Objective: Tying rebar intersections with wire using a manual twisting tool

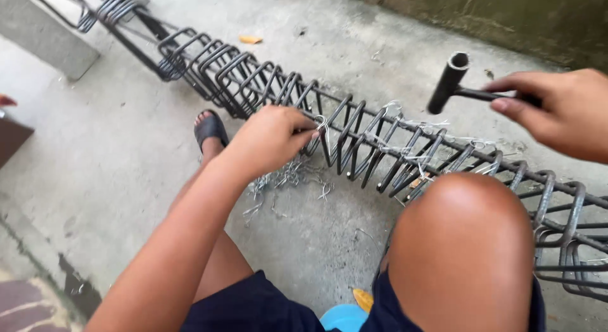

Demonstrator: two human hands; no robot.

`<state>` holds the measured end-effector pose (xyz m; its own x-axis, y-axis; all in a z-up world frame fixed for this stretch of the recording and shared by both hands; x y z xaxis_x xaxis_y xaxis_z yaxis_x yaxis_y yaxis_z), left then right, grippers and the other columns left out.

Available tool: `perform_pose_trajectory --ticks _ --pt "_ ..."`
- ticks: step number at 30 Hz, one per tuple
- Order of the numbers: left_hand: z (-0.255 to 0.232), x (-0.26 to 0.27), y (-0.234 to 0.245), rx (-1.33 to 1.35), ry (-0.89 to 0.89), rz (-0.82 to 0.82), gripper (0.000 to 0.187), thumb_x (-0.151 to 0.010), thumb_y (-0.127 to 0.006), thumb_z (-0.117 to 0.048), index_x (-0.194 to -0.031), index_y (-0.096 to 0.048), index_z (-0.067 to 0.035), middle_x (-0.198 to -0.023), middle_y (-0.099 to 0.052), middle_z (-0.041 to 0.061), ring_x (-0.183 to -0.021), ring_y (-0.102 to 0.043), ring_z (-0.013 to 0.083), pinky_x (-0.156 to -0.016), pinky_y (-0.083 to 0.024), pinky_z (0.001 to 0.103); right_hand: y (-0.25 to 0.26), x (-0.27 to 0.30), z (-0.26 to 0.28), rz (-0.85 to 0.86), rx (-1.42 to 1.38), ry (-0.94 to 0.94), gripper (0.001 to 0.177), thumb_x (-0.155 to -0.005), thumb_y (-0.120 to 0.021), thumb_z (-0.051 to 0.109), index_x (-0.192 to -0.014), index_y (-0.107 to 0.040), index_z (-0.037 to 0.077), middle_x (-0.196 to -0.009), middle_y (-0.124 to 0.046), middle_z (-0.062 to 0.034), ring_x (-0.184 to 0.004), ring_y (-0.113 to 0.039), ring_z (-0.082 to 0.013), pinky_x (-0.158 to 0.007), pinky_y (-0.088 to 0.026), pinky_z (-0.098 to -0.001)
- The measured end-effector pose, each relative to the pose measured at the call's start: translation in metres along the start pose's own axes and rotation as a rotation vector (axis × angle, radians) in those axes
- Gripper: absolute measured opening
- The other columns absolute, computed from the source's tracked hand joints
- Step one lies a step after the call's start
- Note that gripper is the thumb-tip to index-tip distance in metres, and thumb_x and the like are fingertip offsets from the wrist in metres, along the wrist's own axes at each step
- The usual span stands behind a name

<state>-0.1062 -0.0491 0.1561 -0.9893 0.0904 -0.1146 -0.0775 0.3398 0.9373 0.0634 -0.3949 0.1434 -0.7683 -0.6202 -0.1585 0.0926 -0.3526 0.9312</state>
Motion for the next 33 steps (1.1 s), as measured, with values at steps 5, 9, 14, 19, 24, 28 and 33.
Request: perform_pose_trajectory --ticks 5,9,14,19,24,28,33 --pt "0.031 -0.033 -0.039 0.352 0.029 -0.115 0.023 -0.087 -0.070 -0.019 -0.100 -0.078 -0.001 -0.082 -0.075 0.008 -0.063 -0.066 0.0236 -0.062 -0.054 0.033 -0.006 -0.030 0.029 0.116 -0.070 -0.111 0.030 -0.098 -0.068 0.016 -0.127 -0.076 0.012 -0.068 -0.075 -0.0111 -0.045 -0.056 -0.0247 -0.043 -0.041 -0.0372" --pt "0.037 -0.053 -0.061 0.641 0.043 -0.181 0.020 -0.090 -0.070 -0.013 -0.102 -0.077 0.001 -0.100 -0.073 0.005 -0.081 -0.066 0.0163 -0.071 -0.053 0.025 -0.030 -0.060 0.031 0.338 -0.518 -0.130 0.021 -0.099 -0.057 0.013 -0.107 -0.074 0.005 -0.070 -0.072 -0.0089 -0.055 -0.060 -0.0196 -0.051 -0.048 -0.0338" --pt "0.041 -0.080 -0.071 1.004 0.088 -0.178 0.019 -0.094 -0.067 -0.008 -0.105 -0.078 0.002 -0.104 -0.072 0.004 -0.079 -0.057 0.0110 -0.064 -0.043 0.022 -0.038 -0.101 0.037 0.347 -0.830 -0.156 0.011 -0.091 -0.067 0.007 -0.087 -0.067 -0.004 -0.057 -0.056 -0.0095 -0.045 -0.049 -0.0170 -0.038 -0.042 -0.0308" --pt "0.031 -0.081 -0.072 1.222 0.072 -0.118 0.020 -0.093 -0.068 -0.006 -0.108 -0.078 0.003 -0.107 -0.074 0.009 -0.087 -0.063 0.0134 -0.072 -0.049 0.023 -0.038 -0.118 0.071 0.214 -0.901 -0.292 0.034 -0.101 -0.055 0.015 -0.083 -0.074 -0.008 -0.070 -0.072 -0.0173 -0.048 -0.048 -0.0175 -0.042 -0.038 -0.0310" --pt "0.015 -0.067 -0.065 0.998 -0.073 -0.235 0.017 -0.089 -0.071 -0.006 -0.103 -0.078 -0.003 -0.101 -0.076 0.007 -0.084 -0.068 0.0160 -0.074 -0.055 0.026 -0.058 -0.105 0.091 0.259 -0.680 -0.276 0.029 -0.094 -0.060 0.021 -0.094 -0.083 0.003 -0.076 -0.080 -0.0056 -0.053 -0.051 -0.0126 -0.050 -0.041 -0.0265" --pt "0.007 -0.054 -0.068 0.973 -0.081 -0.306 0.015 -0.088 -0.072 -0.001 -0.102 -0.078 -0.002 -0.098 -0.075 0.006 -0.071 -0.062 0.0129 -0.061 -0.049 0.024 -0.061 -0.089 0.100 0.361 -0.871 -0.335 0.032 -0.094 -0.061 0.024 -0.095 -0.081 -0.002 -0.068 -0.074 -0.0107 -0.043 -0.039 -0.0117 -0.038 -0.028 -0.0264" --pt "0.002 -0.053 -0.082 1.212 -0.045 -0.271 0.015 -0.086 -0.073 0.001 -0.101 -0.076 0.003 -0.101 -0.075 0.009 -0.083 -0.068 0.0164 -0.074 -0.055 0.027 -0.056 -0.077 0.095 0.450 -0.957 -0.248 0.022 -0.080 -0.074 0.009 -0.096 -0.073 -0.005 -0.081 -0.075 -0.0141 -0.065 -0.063 -0.0193 -0.059 -0.045 -0.0306"
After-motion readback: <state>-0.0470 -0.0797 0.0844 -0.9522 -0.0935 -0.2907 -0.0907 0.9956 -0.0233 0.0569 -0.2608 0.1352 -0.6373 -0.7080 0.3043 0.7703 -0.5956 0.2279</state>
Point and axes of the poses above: each hand's wrist, its own x-axis away from the middle knuckle, its own y-axis out of the back of the hand, z = x × y, the point moved 3 cm from there along -x, towards the middle knuckle
